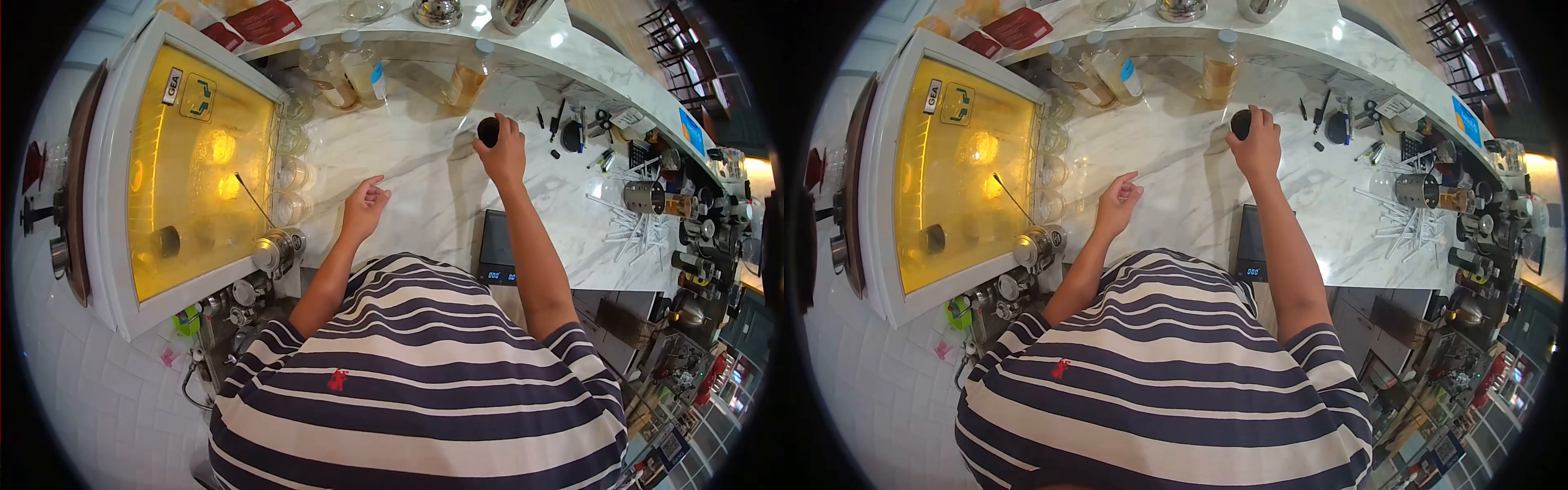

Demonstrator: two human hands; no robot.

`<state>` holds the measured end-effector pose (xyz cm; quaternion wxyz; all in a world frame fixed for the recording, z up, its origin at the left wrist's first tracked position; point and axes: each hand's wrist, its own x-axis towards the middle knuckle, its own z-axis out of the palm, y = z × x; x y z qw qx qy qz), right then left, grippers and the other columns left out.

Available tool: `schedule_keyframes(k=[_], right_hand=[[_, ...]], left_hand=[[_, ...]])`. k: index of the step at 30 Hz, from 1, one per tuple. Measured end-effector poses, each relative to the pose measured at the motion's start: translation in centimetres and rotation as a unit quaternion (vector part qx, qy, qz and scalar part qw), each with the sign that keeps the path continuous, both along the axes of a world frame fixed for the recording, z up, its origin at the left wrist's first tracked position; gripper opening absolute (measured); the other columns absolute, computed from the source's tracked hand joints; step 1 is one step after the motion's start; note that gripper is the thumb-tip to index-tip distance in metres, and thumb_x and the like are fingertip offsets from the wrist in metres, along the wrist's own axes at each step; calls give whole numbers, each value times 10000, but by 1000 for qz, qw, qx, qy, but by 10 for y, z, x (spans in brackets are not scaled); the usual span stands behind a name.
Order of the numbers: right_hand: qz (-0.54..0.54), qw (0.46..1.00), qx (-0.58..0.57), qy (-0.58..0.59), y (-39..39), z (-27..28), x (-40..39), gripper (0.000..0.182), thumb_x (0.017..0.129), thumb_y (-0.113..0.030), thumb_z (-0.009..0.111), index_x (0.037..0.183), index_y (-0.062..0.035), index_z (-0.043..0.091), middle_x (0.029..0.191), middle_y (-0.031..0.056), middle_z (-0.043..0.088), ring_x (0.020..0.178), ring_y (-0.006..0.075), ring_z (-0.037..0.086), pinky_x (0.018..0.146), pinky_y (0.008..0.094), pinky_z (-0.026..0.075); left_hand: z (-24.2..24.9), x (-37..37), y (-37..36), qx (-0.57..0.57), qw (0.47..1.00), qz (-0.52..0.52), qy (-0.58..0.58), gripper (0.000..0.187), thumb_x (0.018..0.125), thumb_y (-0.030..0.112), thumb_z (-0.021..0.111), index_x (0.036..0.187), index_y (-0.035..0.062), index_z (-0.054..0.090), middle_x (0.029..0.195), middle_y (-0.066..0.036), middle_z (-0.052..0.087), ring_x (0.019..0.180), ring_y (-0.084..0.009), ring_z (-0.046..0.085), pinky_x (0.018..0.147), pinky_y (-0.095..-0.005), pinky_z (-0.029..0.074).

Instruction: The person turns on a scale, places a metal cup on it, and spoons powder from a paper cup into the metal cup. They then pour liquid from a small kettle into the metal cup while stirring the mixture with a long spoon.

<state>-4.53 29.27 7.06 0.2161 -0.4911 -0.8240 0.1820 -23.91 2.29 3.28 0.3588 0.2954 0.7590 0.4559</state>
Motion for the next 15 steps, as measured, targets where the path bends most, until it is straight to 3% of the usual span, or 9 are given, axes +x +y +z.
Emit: schedule_keyframes(k=[6,10,15], right_hand=[[-2,999,-18,27,-2,-12,4,854,752,-310,845,1506,-130,486,1487,173,520,1271,441,530,1032,529,498],[-12,997,82,3,-16,6,-5,931,751,-408,886,1531,-131,460,1530,236,464,1401,457,425,1126,582,373],[41,988,103,109,10,43,-34,898,758,-346,889,1492,-59,458,1477,242,509,1365,441,473,1112,523,412]], left_hand=[[15,0,15,23,1000,2,20,432,971,195,743,1377,80,652,997,-39,698,902,-120,647,824,-293,535],[28,-22,28,57,997,24,55,419,972,182,740,1374,95,658,1007,-24,705,916,-113,644,831,-295,527],[77,-77,74,111,965,83,221,427,936,213,780,1335,105,674,1048,-49,723,922,-139,676,819,-310,523]])
